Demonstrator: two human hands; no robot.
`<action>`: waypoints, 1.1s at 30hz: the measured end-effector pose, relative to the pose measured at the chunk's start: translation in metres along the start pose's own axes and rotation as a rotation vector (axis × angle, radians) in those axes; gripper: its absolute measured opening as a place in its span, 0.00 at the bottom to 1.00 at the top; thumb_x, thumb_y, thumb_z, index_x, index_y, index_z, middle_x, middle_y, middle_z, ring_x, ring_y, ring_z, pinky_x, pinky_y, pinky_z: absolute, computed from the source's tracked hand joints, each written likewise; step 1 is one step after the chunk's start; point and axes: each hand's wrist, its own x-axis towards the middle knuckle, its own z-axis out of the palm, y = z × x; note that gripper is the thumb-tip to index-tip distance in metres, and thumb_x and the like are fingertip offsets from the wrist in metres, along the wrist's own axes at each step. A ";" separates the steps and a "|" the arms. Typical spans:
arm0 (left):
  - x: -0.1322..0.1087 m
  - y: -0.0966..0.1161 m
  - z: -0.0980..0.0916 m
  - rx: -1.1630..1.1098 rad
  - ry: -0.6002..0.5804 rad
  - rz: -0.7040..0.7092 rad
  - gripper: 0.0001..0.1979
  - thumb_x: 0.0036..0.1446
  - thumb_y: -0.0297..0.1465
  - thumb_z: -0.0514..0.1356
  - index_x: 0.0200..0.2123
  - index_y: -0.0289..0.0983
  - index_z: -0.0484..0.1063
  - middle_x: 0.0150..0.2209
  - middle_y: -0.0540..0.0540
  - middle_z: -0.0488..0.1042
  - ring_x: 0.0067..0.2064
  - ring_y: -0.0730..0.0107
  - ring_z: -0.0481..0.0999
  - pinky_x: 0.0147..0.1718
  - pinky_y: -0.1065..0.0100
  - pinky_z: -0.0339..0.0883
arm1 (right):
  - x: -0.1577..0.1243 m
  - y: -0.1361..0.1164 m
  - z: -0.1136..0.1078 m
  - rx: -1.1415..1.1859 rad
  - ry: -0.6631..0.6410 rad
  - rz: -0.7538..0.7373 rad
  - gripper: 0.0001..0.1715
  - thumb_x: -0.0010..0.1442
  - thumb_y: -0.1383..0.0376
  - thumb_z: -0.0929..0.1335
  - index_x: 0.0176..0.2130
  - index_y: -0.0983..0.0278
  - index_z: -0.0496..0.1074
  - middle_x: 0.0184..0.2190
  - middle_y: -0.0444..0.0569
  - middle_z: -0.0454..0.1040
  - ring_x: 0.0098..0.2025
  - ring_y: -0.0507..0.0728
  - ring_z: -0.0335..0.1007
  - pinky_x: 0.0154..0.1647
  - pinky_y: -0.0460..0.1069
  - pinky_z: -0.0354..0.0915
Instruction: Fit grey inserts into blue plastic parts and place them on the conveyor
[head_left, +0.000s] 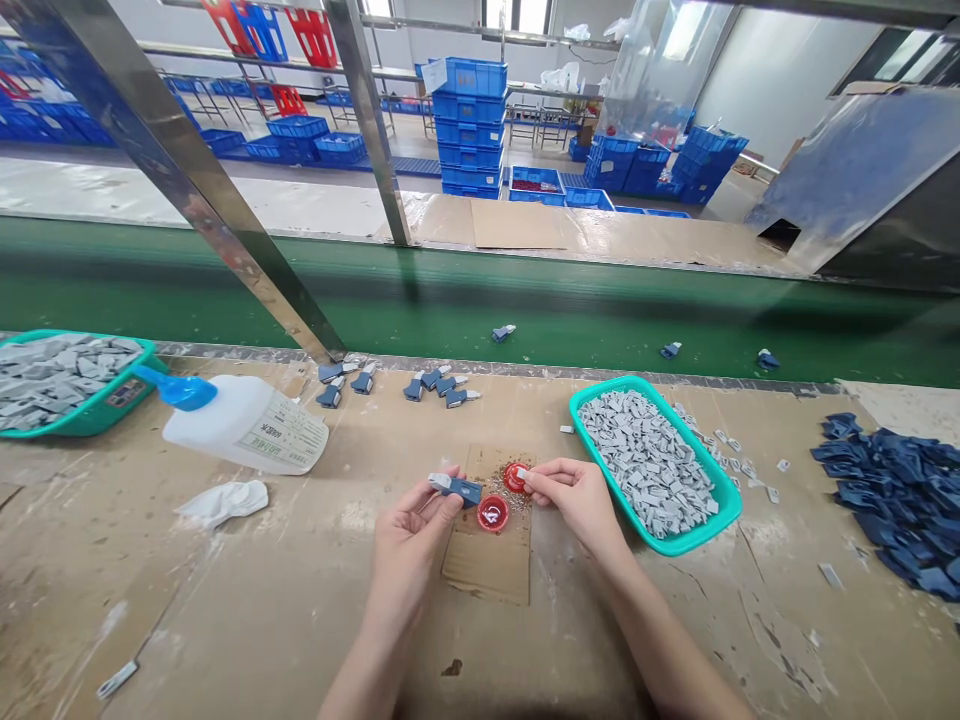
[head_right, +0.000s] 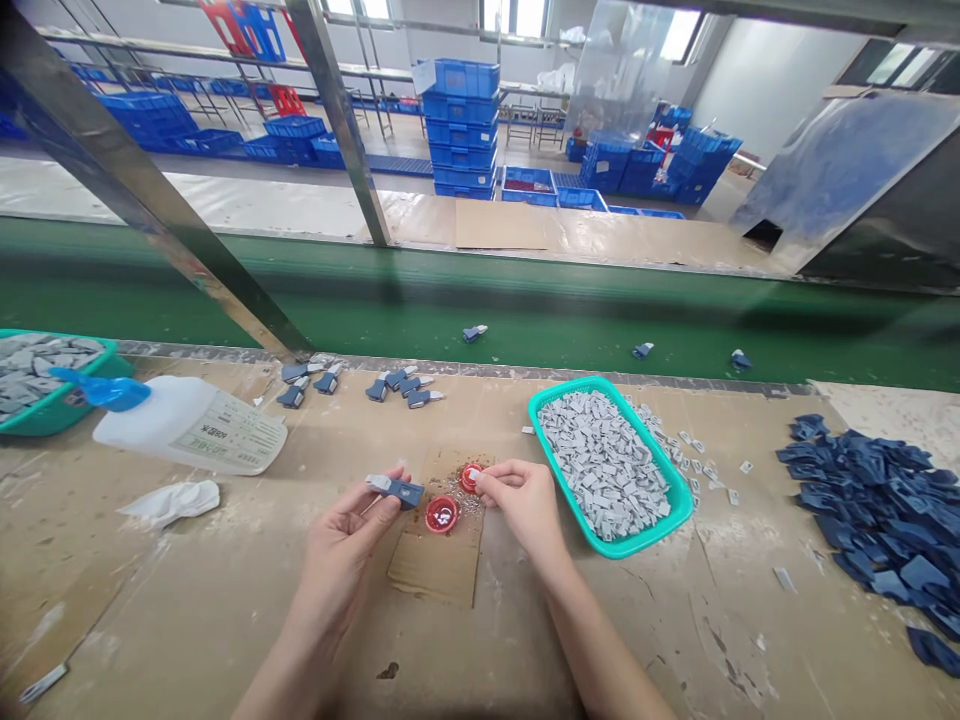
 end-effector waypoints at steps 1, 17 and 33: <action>0.000 -0.001 0.002 -0.004 0.009 -0.001 0.20 0.44 0.32 0.69 0.43 0.37 0.76 0.44 0.42 0.78 0.49 0.61 0.75 0.49 0.67 0.67 | -0.001 -0.001 -0.001 0.029 0.000 0.016 0.17 0.45 0.56 0.75 0.28 0.68 0.76 0.25 0.52 0.77 0.25 0.52 0.68 0.29 0.48 0.64; -0.008 0.004 0.039 -0.048 -0.037 0.050 0.16 0.41 0.27 0.70 0.38 0.37 0.77 0.37 0.44 0.81 0.41 0.59 0.79 0.42 0.64 0.73 | -0.029 -0.042 0.002 0.218 -0.191 0.073 0.12 0.45 0.60 0.76 0.28 0.67 0.77 0.23 0.50 0.78 0.24 0.51 0.68 0.27 0.46 0.64; -0.004 0.006 0.039 0.090 -0.207 0.094 0.17 0.40 0.28 0.70 0.38 0.38 0.80 0.43 0.42 0.79 0.47 0.53 0.77 0.47 0.61 0.72 | -0.024 -0.037 0.002 0.117 -0.298 0.147 0.24 0.46 0.54 0.74 0.31 0.61 0.58 0.18 0.38 0.71 0.18 0.47 0.60 0.18 0.42 0.53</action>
